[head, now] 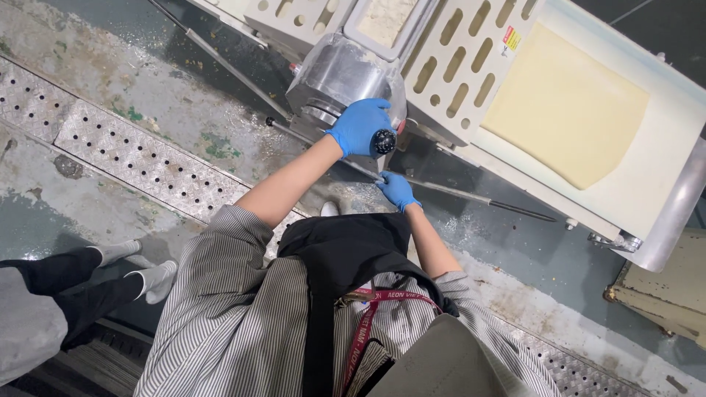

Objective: Flattening dough using a commercial dough sheeter machine.

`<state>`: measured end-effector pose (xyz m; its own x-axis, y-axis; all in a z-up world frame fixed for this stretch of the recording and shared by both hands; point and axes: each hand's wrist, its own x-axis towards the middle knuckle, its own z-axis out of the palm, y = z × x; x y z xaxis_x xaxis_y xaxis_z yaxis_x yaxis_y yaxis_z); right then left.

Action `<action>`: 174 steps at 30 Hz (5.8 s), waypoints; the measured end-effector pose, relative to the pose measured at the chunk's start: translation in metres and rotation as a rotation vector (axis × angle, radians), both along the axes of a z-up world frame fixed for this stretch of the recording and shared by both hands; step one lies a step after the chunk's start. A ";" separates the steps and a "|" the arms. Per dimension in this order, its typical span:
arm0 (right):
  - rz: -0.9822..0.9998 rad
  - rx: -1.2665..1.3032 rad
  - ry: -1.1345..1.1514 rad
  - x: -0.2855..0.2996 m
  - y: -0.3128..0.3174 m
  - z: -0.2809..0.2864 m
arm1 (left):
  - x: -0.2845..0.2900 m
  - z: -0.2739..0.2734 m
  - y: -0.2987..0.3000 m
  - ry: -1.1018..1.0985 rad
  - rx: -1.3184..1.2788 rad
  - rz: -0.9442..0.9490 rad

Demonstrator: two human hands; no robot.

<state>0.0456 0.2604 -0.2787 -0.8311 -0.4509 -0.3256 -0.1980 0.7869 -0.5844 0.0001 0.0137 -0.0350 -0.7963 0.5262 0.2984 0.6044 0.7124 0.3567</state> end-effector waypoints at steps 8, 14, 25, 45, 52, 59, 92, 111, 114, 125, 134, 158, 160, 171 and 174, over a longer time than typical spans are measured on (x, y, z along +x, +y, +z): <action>0.054 -0.037 0.051 0.000 0.005 -0.009 | 0.000 0.000 -0.001 0.035 0.069 -0.015; 0.079 0.041 0.053 0.005 0.000 0.009 | -0.001 -0.003 0.000 0.072 0.054 -0.004; 0.082 0.030 0.125 0.010 0.008 -0.020 | 0.003 0.011 0.000 0.067 0.029 -0.052; 0.100 0.067 0.076 0.010 0.007 -0.014 | 0.000 0.002 0.000 0.061 0.029 -0.032; 0.098 0.063 0.077 0.010 0.005 -0.009 | 0.001 0.004 -0.001 0.059 0.054 -0.036; 0.102 0.077 0.084 0.011 0.004 -0.002 | 0.002 0.005 -0.001 0.036 0.054 -0.041; 0.172 0.297 -0.041 0.025 -0.021 -0.060 | -0.001 -0.010 0.000 0.062 0.038 -0.038; 0.102 0.240 -0.118 0.011 -0.022 -0.089 | 0.005 0.007 0.008 0.097 -0.005 -0.004; 0.103 0.231 -0.093 0.013 -0.022 -0.090 | 0.006 0.003 0.010 0.109 -0.016 0.001; 0.112 0.200 -0.117 0.010 -0.019 -0.096 | 0.003 0.010 0.010 0.050 -0.076 -0.063; 0.112 0.166 -0.118 0.010 -0.020 -0.091 | -0.002 0.005 0.009 -0.005 -0.127 -0.100; 0.127 0.101 -0.075 0.007 -0.016 -0.111 | -0.001 0.005 0.008 0.021 -0.082 -0.104; 0.120 0.096 -0.089 0.008 -0.019 -0.094 | -0.002 0.003 0.008 0.021 -0.074 -0.101; 0.077 -0.004 -0.064 0.001 -0.007 -0.116 | 0.000 0.010 0.009 -0.004 -0.158 -0.091; 0.060 -0.073 -0.054 0.001 -0.002 -0.128 | -0.001 0.000 0.008 0.051 -0.068 -0.092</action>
<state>0.0467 0.2581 -0.4067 -0.7838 -0.5237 -0.3339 -0.2102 0.7296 -0.6508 -0.0014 0.0215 -0.0345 -0.7281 0.6170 0.2987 0.6848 0.6742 0.2764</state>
